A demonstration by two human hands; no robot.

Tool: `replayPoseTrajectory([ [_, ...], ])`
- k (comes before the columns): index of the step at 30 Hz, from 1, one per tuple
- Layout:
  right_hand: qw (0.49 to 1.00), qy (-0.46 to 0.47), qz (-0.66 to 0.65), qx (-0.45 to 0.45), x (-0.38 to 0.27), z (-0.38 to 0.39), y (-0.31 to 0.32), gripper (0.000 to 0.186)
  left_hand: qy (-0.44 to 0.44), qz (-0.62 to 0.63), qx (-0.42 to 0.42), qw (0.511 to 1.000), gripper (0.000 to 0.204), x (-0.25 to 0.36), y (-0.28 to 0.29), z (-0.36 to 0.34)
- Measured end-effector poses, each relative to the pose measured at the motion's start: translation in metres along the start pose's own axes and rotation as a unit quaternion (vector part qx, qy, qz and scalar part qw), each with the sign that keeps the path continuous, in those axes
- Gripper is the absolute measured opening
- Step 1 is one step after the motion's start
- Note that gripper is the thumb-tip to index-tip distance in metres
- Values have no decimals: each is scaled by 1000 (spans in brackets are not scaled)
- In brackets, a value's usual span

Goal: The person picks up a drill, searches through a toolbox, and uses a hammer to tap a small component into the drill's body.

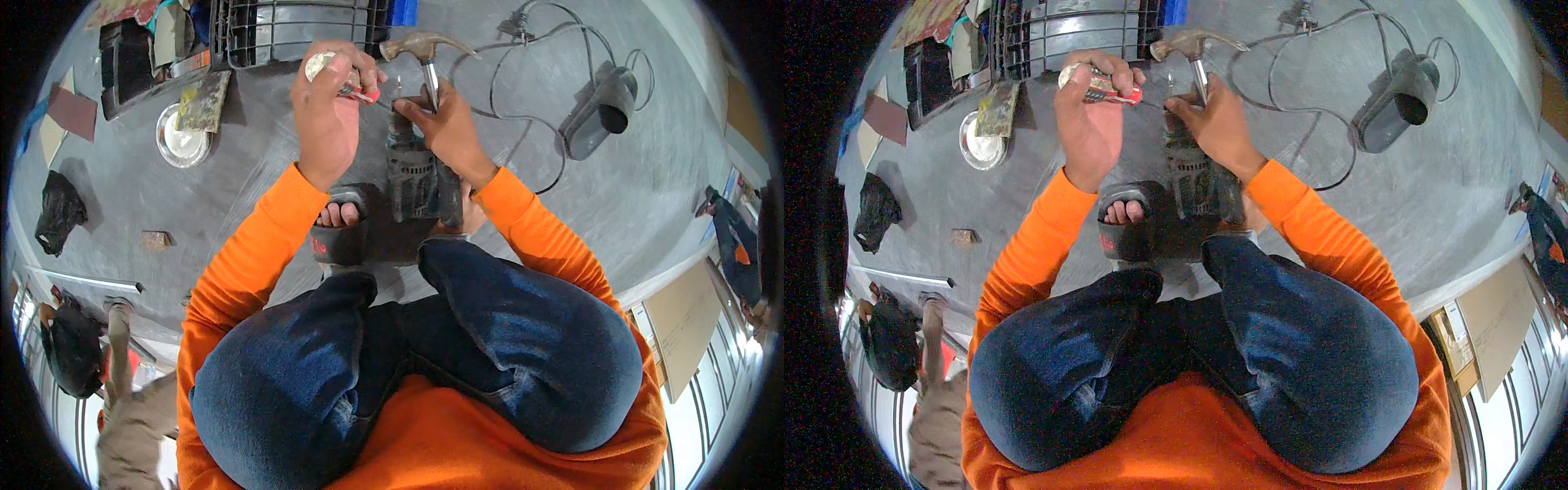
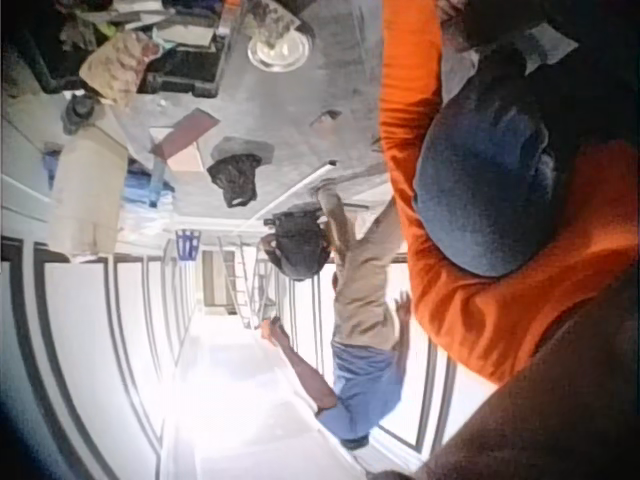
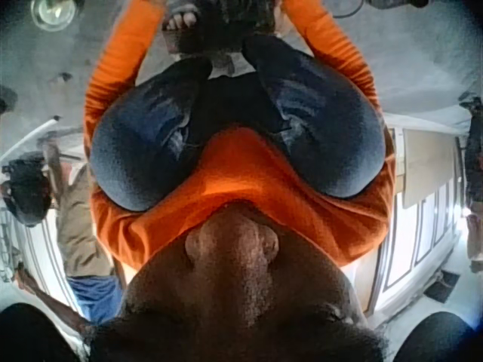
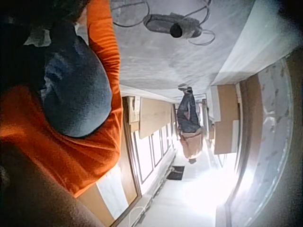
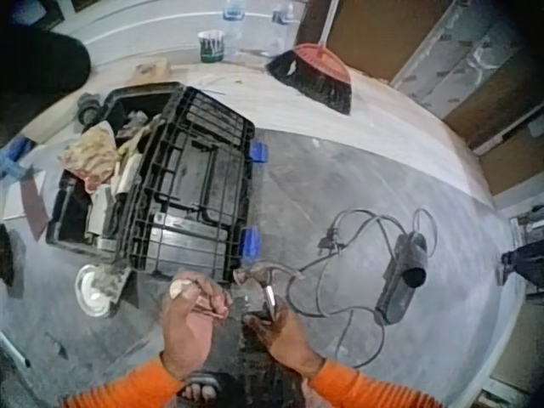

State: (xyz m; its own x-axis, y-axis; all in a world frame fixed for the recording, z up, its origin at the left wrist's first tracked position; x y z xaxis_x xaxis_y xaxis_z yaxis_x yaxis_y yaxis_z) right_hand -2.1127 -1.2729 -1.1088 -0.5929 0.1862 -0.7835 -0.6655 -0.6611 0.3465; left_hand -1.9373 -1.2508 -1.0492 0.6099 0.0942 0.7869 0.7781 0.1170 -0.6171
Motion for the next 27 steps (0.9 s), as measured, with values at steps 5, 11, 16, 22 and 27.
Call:
replayPoseTrajectory([
  [5,998,18,63,20,-2,3,6,42,2,26,51,998,15,-1,-5,-1],
  [11,1000,17,13,-2,7,-1,6,42,99,-65,25,993,10,-17,-6,-8],
  [16,996,-78,19,-33,17,2,18,45,118,-68,16,991,11,-20,-3,-9],
  [22,995,-45,-48,-74,20,-1,4,35,116,-91,-3,989,15,-23,-9,-14],
  [27,991,-42,-114,-63,6,0,1,35,101,-93,-13,990,18,-22,-9,-12],
])
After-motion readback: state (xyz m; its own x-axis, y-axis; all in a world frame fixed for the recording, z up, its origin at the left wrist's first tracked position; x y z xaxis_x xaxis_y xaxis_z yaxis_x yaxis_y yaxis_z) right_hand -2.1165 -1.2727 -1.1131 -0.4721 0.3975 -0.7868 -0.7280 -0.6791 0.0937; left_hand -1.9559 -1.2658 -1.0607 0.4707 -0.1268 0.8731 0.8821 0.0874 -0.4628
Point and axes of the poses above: each hand's wrist, its own z-axis away from the middle knuckle, its own y-axis out of the back of the hand, x = y × z, the point moved 10 cm from there along -z, towards the middle knuckle, and after that the axes turned 11 degrees about -x, right-handed, at the moved point
